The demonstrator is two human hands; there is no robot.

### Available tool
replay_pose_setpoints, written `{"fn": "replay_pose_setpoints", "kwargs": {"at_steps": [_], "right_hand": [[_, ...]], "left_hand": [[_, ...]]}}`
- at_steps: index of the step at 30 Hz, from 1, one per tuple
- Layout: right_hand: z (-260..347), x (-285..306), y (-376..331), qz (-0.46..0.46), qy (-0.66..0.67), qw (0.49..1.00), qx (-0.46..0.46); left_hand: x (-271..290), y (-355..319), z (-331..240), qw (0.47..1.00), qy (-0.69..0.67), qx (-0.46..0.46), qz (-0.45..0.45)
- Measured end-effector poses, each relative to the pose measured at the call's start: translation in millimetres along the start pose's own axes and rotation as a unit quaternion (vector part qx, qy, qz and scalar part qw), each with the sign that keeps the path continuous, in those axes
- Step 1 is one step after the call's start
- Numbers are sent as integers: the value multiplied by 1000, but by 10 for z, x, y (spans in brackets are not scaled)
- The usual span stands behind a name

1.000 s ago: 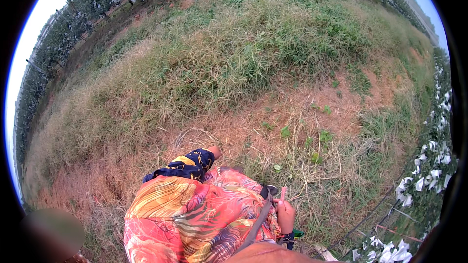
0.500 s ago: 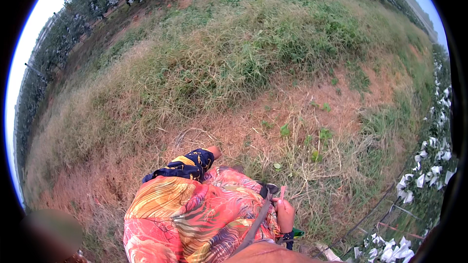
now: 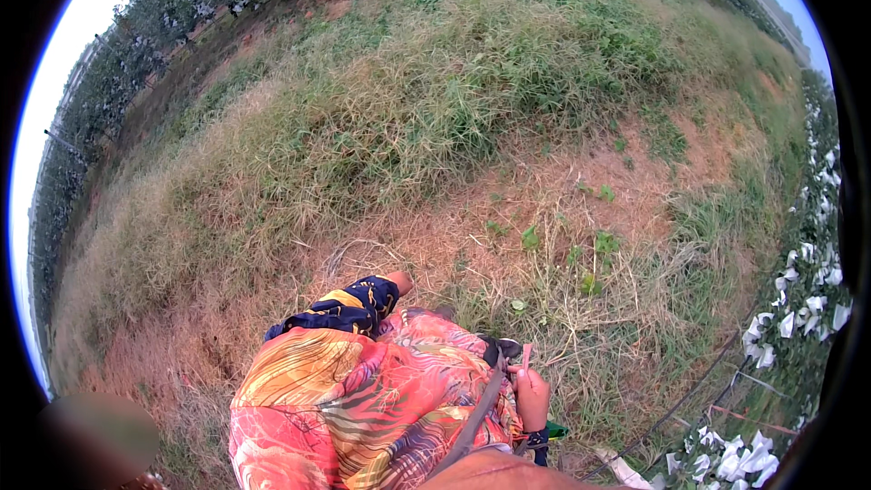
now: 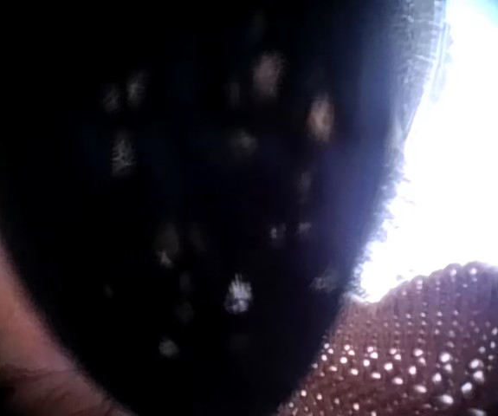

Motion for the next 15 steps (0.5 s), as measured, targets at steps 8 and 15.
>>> {"fn": "replay_pose_setpoints", "kwargs": {"at_steps": [8, 15], "right_hand": [[-32, 36, -29, -8, 9, 1000, -2], [-44, 47, -67, -10, 12, 1000, 0]], "left_hand": [[119, -67, -196, 1000, -19, 11, 5], [143, -106, -215, 999, -18, 31, 4]]}}
Point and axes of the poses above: each hand's wrist, its own y-axis towards the middle knuckle, its own x-axis out of the back of the hand, z = x × y, the point moved 6 cm from there along y, towards the middle knuckle, and after that the axes turned 12 degrees about -z, right-handed, at the moved point
